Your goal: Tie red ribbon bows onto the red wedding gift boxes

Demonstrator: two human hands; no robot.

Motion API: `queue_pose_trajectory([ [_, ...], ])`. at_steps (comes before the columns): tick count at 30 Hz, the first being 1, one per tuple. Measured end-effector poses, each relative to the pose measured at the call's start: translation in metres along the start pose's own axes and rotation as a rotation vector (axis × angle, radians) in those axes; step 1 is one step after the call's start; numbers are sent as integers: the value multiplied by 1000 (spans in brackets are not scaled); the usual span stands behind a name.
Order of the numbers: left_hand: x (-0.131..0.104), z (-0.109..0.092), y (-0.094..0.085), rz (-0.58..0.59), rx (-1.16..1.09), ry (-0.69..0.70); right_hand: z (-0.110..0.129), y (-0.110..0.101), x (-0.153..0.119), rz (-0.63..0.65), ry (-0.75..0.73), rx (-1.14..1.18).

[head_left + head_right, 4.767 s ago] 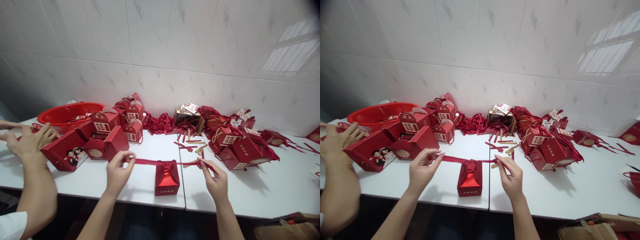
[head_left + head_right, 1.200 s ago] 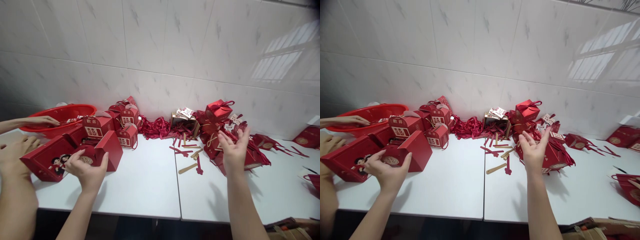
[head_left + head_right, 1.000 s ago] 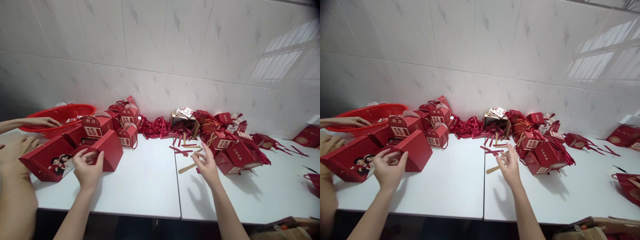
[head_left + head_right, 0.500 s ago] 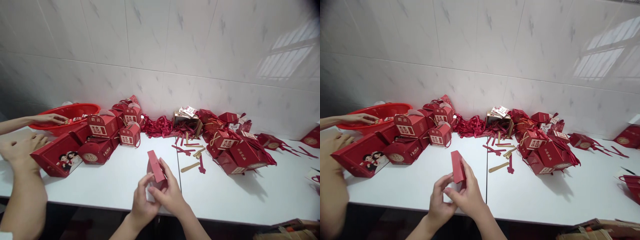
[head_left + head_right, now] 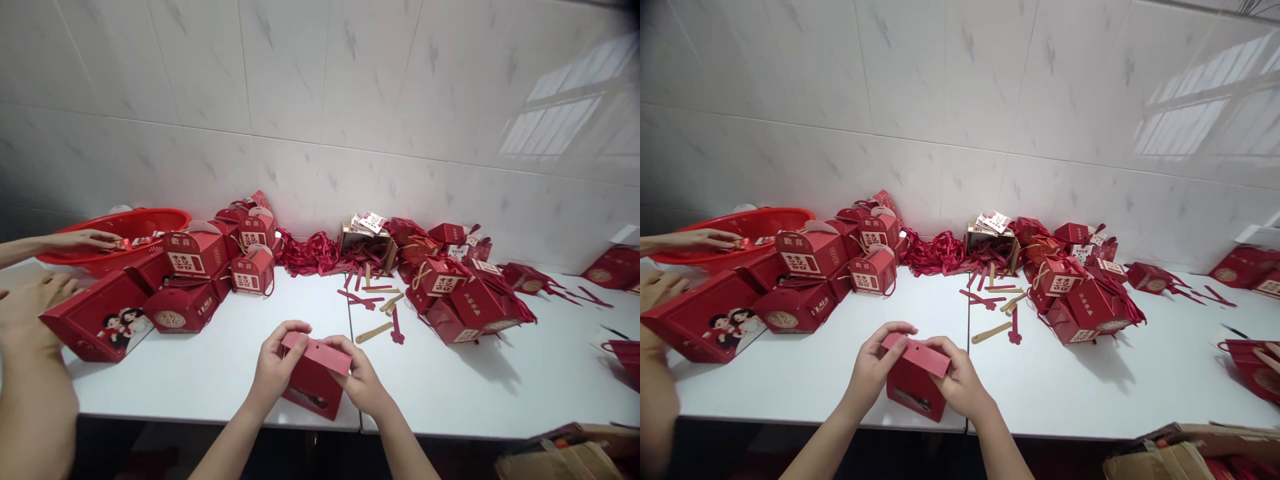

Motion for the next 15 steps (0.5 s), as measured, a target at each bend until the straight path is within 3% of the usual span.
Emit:
queue_pose_trajectory([
  [7, -4, 21, 6, -11, -92, -48, -1, 1, 0, 8, -7, -1],
  [15, -5, 17, 3, -54, -36, 3, 7, 3, -3, 35, 13, -131],
])
Point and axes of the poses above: each hand's wrist, its own x-axis towards the middle knuckle, its own y-axis out of the palm, z = x × y, the point moved 8 cm from there along x, towards the middle knuckle, and after that the axes turned 12 degrees about x, right-handed, at the moved point
